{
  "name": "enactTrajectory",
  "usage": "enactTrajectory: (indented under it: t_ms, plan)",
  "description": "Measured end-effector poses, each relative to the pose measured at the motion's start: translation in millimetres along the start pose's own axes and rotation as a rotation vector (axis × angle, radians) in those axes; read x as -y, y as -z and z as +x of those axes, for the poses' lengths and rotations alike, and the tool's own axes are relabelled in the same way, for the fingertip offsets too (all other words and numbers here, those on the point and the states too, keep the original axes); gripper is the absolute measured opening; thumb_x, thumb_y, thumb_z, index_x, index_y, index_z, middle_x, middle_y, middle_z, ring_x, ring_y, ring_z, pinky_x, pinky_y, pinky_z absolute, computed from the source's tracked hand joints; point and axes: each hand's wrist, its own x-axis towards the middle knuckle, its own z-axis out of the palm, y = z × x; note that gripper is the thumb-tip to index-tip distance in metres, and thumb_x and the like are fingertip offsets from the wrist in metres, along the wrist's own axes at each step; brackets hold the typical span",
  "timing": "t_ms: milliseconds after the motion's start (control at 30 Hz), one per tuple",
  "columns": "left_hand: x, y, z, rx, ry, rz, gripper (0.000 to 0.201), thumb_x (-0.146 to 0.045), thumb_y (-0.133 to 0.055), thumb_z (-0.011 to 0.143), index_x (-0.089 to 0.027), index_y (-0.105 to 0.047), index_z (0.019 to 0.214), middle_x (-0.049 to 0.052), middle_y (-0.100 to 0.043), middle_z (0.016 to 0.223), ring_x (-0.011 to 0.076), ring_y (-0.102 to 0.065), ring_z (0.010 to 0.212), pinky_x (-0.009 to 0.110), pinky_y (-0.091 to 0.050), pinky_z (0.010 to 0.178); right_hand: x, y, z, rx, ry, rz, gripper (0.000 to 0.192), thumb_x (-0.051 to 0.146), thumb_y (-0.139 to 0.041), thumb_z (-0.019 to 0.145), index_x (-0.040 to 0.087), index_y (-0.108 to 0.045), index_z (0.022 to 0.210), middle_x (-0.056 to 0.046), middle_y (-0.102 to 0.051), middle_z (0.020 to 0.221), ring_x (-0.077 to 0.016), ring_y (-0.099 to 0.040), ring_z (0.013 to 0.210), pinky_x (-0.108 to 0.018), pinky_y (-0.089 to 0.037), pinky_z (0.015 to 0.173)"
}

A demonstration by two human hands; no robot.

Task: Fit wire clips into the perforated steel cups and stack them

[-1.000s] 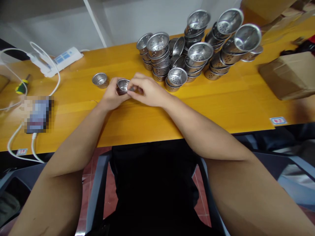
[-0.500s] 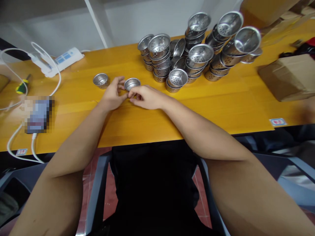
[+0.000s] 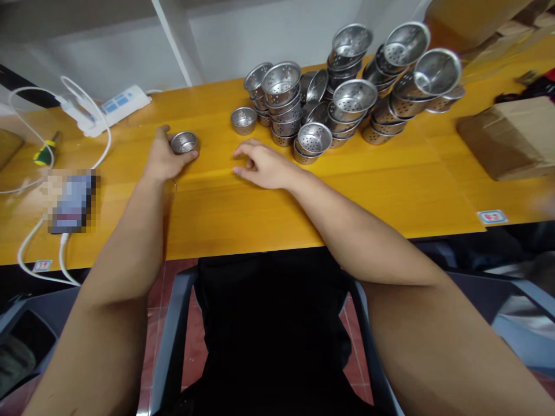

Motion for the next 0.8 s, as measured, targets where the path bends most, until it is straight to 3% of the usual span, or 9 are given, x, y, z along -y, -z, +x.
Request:
enactTrajectory:
  t_ms: [100, 233, 300, 467, 533, 633, 733, 800]
  plan:
    - [-29, -9.0, -4, -0.025, 0.148, 0.028, 0.12, -0.043, -0.121, 0.076, -0.025, -0.06, 0.178, 0.019, -0.083, 0.163, 0.0456, -0.084, 0.152, 0.07, -0.066, 0.14, 2, 1, 0, 0.002, 0.007, 0.019, 0.041, 0.045, -0.09, 0.117, 0.024, -0.086, 0.152, -0.018, -0.081, 0.156, -0.0269, -0.081, 0.097, -0.052, -0.077, 0.101]
    - [-91, -28.1, -20, 0.144, 0.01, -0.089, 0.106, -0.045, -0.123, 0.071, -0.025, -0.075, 0.162, 0.018, -0.087, 0.159, 0.0432, -0.086, 0.148, 0.061, -0.07, 0.136, 4, 3, 0, 0.002, 0.032, 0.019, 0.048, 0.035, -0.088, 0.115, 0.026, -0.08, 0.161, -0.016, -0.079, 0.158, -0.025, -0.078, 0.096, -0.049, -0.075, 0.102]
    - [-113, -38.7, -28, 0.235, -0.02, -0.12, 0.102, -0.046, -0.122, 0.071, -0.024, -0.077, 0.16, 0.017, -0.088, 0.161, 0.0419, -0.085, 0.148, 0.058, -0.07, 0.135, 6, 4, 0, 0.017, 0.04, 0.004, 0.044, 0.028, -0.087, 0.112, 0.026, -0.082, 0.156, -0.014, -0.078, 0.15, -0.0241, -0.074, 0.094, -0.048, -0.073, 0.101]
    - [-129, -46.5, -37, 0.351, -0.056, -0.093, 0.096, -0.039, -0.114, 0.082, -0.022, -0.075, 0.168, 0.019, -0.084, 0.171, 0.0409, -0.084, 0.153, 0.059, -0.068, 0.14, 10, 9, 0, 0.067, 0.014, -0.025, 0.018, 0.025, -0.088, 0.11, 0.025, -0.086, 0.128, -0.008, -0.072, 0.127, -0.0229, -0.068, 0.09, -0.045, -0.065, 0.098]
    - [-131, -33.9, -36, 0.344, -0.052, -0.008, 0.101, -0.04, -0.112, 0.085, -0.021, -0.072, 0.175, 0.023, -0.078, 0.182, 0.0447, -0.079, 0.165, 0.063, -0.062, 0.149, 10, 10, 0, 0.066, 0.001, -0.032, 0.013, 0.029, -0.09, 0.112, 0.025, -0.086, 0.124, -0.008, -0.072, 0.126, -0.0227, -0.067, 0.089, -0.045, -0.063, 0.098]
    - [-138, 2.5, -39, 0.337, 0.005, 0.177, 0.096, -0.048, -0.104, 0.093, -0.019, -0.07, 0.178, 0.026, -0.072, 0.19, 0.0505, -0.068, 0.181, 0.068, -0.054, 0.157, 11, 11, 0, 0.065, -0.007, -0.045, 0.013, 0.031, -0.092, 0.114, 0.025, -0.085, 0.124, -0.008, -0.073, 0.127, -0.0231, -0.068, 0.091, -0.044, -0.062, 0.098]
    - [-148, 43.1, -57, 0.396, 0.217, 0.387, 0.075, -0.057, -0.083, 0.108, -0.017, -0.075, 0.171, 0.028, -0.078, 0.183, 0.0558, -0.078, 0.17, 0.078, -0.061, 0.149, 11, 10, 1, 0.075, -0.006, -0.05, 0.014, 0.03, -0.092, 0.114, 0.025, -0.086, 0.125, -0.009, -0.074, 0.127, -0.0237, -0.069, 0.093, -0.044, -0.062, 0.099]
    - [-152, 60.0, -79, 0.479, 0.325, 0.463, 0.076, -0.064, -0.072, 0.111, -0.014, -0.075, 0.168, 0.029, -0.086, 0.169, 0.056, -0.089, 0.15, 0.079, -0.071, 0.137, 12, 9, 1, 0.078, -0.013, -0.047, 0.013, 0.029, -0.093, 0.113, 0.025, -0.086, 0.124, -0.008, -0.074, 0.128, -0.0238, -0.07, 0.094, -0.044, -0.063, 0.1]
